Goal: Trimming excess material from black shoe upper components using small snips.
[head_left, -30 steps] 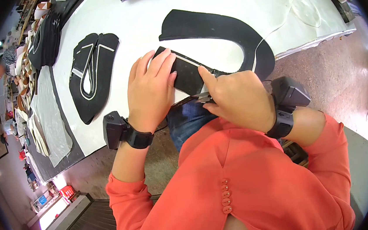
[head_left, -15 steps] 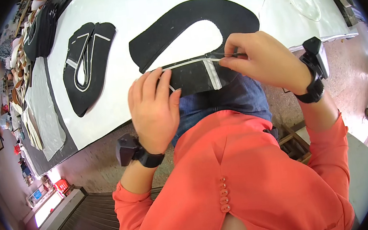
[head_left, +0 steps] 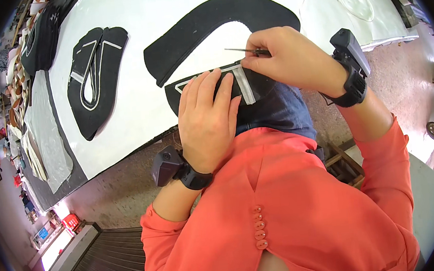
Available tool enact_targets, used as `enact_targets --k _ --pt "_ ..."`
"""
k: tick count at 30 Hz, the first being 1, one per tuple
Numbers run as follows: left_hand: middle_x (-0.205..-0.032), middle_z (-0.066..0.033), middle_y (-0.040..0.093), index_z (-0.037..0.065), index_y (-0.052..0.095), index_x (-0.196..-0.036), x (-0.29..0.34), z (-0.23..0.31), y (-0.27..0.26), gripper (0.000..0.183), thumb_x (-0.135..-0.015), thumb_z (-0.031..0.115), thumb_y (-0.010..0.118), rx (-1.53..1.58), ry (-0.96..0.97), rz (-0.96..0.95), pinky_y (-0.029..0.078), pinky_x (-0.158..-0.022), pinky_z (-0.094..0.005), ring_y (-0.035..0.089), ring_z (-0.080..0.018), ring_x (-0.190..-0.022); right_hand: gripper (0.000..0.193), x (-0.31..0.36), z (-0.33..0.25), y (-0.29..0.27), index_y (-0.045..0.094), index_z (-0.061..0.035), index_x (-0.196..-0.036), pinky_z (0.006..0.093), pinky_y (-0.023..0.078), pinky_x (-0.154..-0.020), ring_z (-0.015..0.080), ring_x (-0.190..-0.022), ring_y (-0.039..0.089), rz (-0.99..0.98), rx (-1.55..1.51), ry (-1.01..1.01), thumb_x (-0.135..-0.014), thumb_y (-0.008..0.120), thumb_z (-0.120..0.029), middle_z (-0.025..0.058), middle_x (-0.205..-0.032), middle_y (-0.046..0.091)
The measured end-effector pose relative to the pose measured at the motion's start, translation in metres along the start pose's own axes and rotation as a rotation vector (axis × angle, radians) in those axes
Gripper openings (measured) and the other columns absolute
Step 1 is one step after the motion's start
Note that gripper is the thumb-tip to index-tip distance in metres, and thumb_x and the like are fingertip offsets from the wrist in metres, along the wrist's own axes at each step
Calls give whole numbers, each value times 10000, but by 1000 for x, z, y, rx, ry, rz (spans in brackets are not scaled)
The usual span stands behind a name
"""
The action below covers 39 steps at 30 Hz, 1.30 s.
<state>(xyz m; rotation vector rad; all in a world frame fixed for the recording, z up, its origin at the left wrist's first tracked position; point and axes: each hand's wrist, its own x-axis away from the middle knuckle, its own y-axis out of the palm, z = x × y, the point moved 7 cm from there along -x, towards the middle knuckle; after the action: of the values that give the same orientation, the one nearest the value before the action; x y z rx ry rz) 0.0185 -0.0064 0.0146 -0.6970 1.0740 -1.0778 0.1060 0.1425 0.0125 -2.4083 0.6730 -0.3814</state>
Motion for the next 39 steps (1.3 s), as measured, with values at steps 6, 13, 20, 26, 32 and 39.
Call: enact_targets --k 6,13,20,26,32,39 --pt "-1273 -145 626 13 674 -1231 2 -3 1 377 -868 88 740 -6 0 12 476 -987 -454 589 -353 -1167 283 -3 6 -1 678 43 -810 369 479 -612 263 -632 583 -2 -37 93 -827 697 -239 166 -673 609" --pt "-1283 -153 642 9 678 -1212 5 -2 4 349 -872 67 730 20 -49 53 482 -999 -455 604 -358 -1189 292 -4 13 2 671 54 -806 353 454 -571 222 -558 556 39 54 54 -820 709 -235 159 -634 590" --pt "-1287 -154 649 -3 669 -1173 -9 14 12 303 -871 3 694 129 80 37 516 -972 -455 620 -362 -1182 282 -6 13 0 673 53 -809 359 463 -576 218 -569 586 -6 64 63 -819 710 -226 149 -626 581" --pt "-1268 -146 652 -2 661 -1127 -13 17 12 286 -843 0 703 86 122 5 520 -958 -460 624 -364 -1150 260 -5 16 -15 696 36 -809 339 523 -614 245 -608 659 -88 38 87 -799 691 -224 146 -640 649" --pt "-1258 -128 656 8 650 -1108 -16 19 14 291 -821 -9 692 62 144 15 493 -963 -474 616 -355 -1147 245 -8 21 -12 672 23 -755 341 516 -599 249 -563 637 -49 115 99 -763 674 -221 158 -611 611" --pt "-1228 -95 667 40 646 -1069 -29 23 14 337 -742 -17 698 -4 215 -14 480 -969 -474 611 -342 -1150 230 -9 29 -12 656 15 -787 304 439 -549 131 -553 512 -178 17 60 -812 699 -209 73 -597 542"
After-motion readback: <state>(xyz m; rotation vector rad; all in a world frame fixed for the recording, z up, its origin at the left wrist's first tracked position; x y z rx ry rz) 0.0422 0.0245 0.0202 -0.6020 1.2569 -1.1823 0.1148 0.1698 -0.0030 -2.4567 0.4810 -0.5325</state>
